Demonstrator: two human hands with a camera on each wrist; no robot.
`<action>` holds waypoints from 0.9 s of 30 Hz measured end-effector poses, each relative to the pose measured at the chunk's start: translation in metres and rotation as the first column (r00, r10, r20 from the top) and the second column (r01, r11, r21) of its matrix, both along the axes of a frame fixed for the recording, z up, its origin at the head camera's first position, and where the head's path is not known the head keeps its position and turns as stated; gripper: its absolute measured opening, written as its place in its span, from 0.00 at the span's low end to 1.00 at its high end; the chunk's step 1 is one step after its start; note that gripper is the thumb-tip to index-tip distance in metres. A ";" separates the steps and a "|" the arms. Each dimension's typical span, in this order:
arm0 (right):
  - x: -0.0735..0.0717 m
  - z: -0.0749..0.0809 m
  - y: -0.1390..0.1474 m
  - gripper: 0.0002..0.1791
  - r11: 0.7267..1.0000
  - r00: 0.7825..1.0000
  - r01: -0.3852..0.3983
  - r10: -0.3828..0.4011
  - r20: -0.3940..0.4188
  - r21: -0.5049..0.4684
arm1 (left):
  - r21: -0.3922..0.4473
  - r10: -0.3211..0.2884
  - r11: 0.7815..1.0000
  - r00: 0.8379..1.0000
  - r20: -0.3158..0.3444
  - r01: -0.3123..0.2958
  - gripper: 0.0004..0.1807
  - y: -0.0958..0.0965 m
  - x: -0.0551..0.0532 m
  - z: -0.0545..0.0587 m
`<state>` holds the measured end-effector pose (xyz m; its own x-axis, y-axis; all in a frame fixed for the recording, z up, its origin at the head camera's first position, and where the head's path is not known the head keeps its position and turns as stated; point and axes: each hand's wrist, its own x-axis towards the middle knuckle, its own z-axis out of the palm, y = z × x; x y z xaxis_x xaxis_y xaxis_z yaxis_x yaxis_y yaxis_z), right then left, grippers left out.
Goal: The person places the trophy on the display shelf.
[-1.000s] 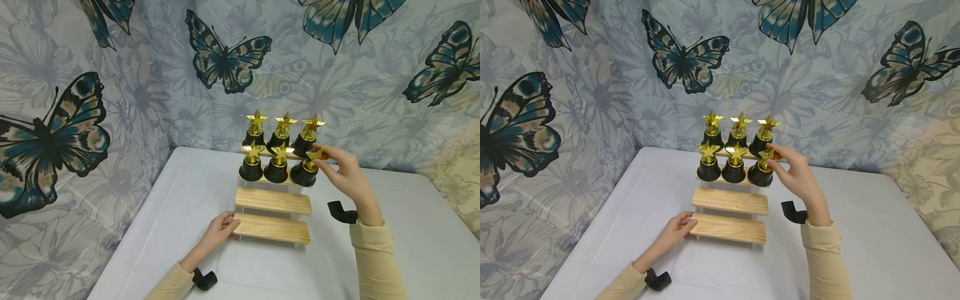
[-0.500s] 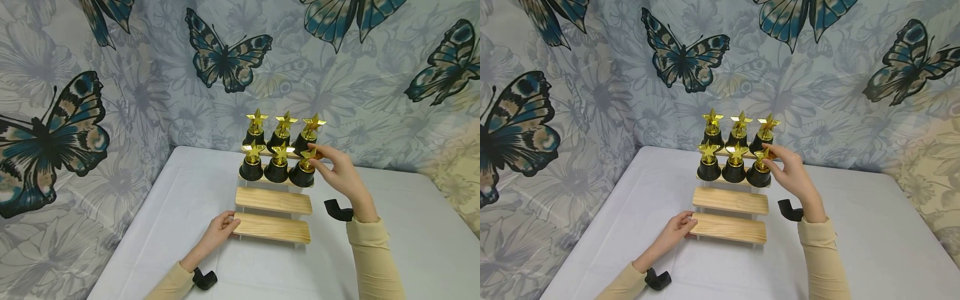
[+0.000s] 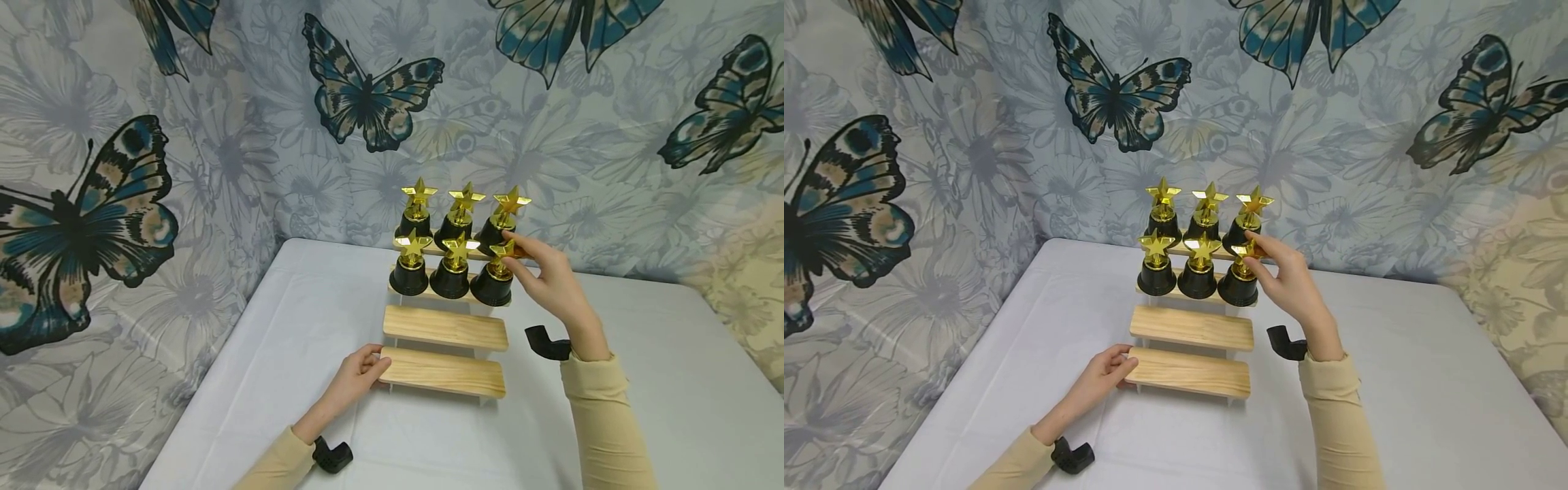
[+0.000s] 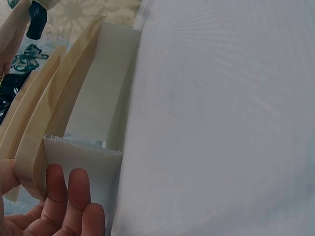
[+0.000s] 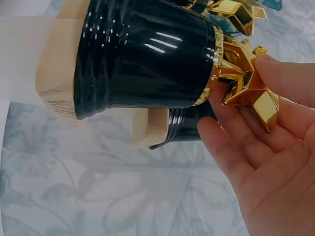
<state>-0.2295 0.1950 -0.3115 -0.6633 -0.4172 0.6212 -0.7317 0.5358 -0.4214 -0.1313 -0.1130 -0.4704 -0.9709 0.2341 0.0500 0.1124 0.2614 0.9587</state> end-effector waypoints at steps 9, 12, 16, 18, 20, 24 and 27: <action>0.004 0.001 0.000 0.29 1.000 0.997 0.025 -0.025 -0.072 -0.010 | 0.038 -0.037 0.999 0.998 0.047 0.035 0.24 -0.005 0.000 0.007; 0.008 0.003 0.001 0.30 0.998 0.991 0.043 -0.048 -0.123 -0.040 | 0.022 -0.031 0.999 0.999 0.041 0.030 0.26 -0.008 -0.003 0.000; 0.017 -0.001 0.007 0.30 0.994 0.983 0.079 -0.090 -0.159 -0.077 | 0.004 -0.020 1.000 1.000 0.020 0.020 0.26 -0.011 -0.005 -0.001; 0.021 -0.006 0.011 0.30 0.993 0.981 0.094 -0.105 -0.160 -0.074 | -0.005 -0.015 1.000 1.000 0.010 0.015 0.26 -0.013 -0.005 0.000; 0.026 -0.015 0.016 0.30 0.992 0.980 0.107 -0.116 -0.161 -0.063 | -0.002 -0.011 1.000 1.000 0.008 0.012 0.25 -0.015 -0.006 0.002; 0.034 -0.033 0.023 0.30 0.990 0.980 0.140 -0.141 -0.141 -0.018 | -0.010 0.035 0.999 0.999 -0.013 -0.035 0.23 -0.021 -0.008 0.005; 0.039 -0.045 0.026 0.30 0.986 0.981 0.165 -0.163 -0.103 0.017 | -0.086 0.109 0.989 0.988 -0.107 -0.119 0.23 -0.027 -0.012 0.007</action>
